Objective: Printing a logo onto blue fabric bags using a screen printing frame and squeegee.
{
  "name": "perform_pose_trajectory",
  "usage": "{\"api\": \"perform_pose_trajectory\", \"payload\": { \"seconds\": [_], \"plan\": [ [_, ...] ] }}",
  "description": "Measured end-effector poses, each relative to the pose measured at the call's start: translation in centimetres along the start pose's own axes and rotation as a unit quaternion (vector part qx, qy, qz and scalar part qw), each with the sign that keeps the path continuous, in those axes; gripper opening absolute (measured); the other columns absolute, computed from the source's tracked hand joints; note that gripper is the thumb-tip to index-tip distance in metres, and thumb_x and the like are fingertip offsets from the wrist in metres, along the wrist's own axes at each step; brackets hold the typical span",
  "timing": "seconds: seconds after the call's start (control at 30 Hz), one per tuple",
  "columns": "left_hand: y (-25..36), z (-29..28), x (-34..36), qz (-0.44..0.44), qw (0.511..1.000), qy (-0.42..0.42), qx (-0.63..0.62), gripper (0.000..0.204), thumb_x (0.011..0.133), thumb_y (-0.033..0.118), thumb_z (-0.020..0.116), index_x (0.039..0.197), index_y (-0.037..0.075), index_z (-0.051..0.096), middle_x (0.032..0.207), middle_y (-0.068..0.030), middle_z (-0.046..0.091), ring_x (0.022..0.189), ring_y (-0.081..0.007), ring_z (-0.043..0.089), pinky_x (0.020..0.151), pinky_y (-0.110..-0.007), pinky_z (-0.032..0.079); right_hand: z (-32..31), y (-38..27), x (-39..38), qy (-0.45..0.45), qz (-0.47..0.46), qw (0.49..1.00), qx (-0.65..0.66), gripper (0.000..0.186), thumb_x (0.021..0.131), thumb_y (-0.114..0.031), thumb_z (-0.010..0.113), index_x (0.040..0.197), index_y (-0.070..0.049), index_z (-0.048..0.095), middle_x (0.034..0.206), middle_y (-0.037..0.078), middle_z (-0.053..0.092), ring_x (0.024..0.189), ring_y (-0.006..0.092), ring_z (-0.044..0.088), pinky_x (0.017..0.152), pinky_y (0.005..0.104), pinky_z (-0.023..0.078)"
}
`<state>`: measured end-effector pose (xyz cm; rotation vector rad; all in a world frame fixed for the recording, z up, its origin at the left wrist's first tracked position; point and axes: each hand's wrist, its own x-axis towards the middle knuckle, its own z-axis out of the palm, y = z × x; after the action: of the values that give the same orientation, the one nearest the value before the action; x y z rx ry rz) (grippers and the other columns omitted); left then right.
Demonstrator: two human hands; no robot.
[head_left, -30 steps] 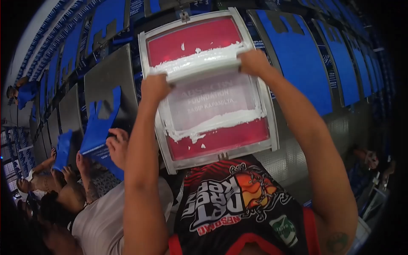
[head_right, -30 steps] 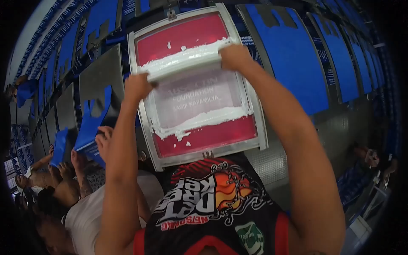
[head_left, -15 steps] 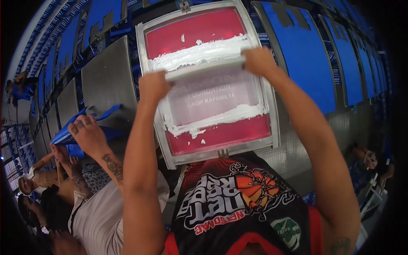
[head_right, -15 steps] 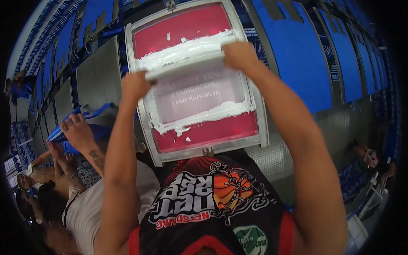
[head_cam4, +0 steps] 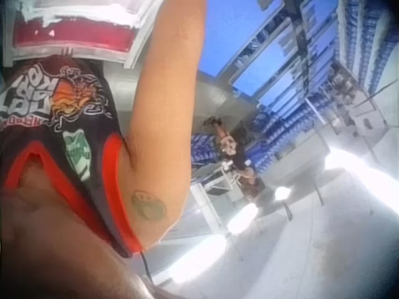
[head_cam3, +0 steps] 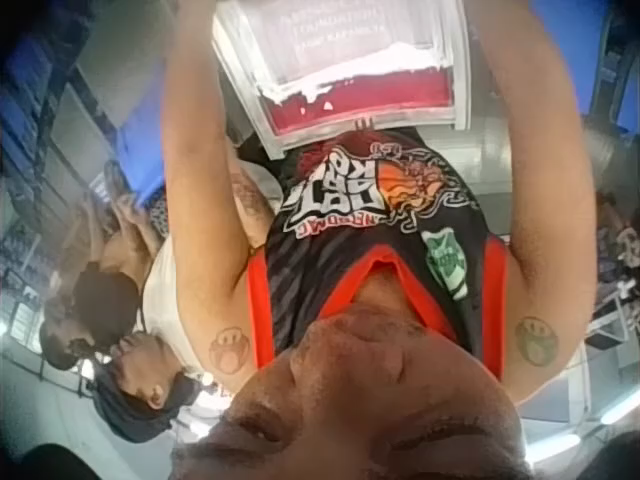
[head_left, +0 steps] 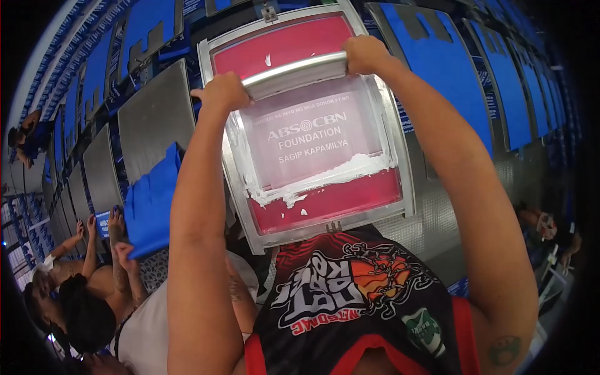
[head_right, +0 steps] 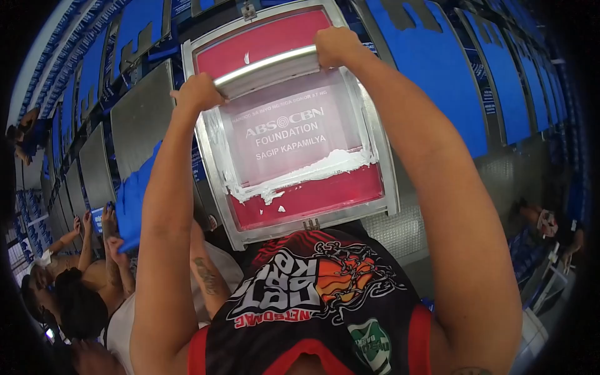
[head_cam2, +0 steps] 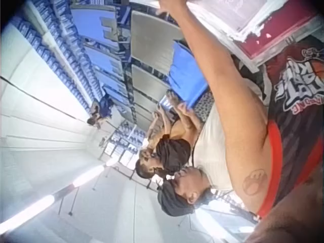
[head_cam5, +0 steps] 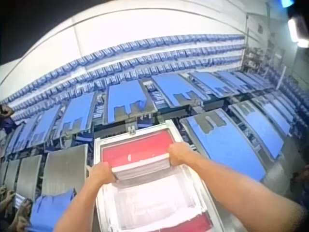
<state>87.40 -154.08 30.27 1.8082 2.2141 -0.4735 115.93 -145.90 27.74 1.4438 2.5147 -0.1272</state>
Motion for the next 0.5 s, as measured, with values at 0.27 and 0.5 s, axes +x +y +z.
{"api": "perform_pose_trajectory", "payload": {
  "seconds": [0.27, 0.5],
  "plan": [
    [4.6, -0.8, 1.2, 0.184, 0.974, 0.064, -0.120, 0.040, 0.064, 0.031, 0.080, 0.096, 0.010, 0.070, 0.092, -0.0155, 0.069, 0.089, -0.0310, 0.066, 0.079, -0.041, 0.051, 3.9, -8.6, -21.7, -0.184, 0.071, 0.858, 0.475, 0.036, 0.088, -0.039, 0.060, 0.086, -0.005, 0.070, 0.081, 0.010, 0.070, 0.075, 0.0193, 0.067, 0.072, 0.0321, 0.051],
    [5.5, -2.6, 1.8, 0.207, 0.968, 0.100, -0.098, 0.043, 0.067, 0.034, 0.078, 0.104, 0.015, 0.069, 0.099, -0.0138, 0.068, 0.094, -0.0337, 0.064, 0.081, -0.044, 0.049, 16.6, -17.8, -33.5, -0.213, 0.138, 0.648, 0.718, 0.047, 0.086, -0.049, 0.061, 0.078, -0.004, 0.071, 0.065, 0.013, 0.065, 0.059, 0.0205, 0.062, 0.058, 0.0352, 0.045]
  ]
}}
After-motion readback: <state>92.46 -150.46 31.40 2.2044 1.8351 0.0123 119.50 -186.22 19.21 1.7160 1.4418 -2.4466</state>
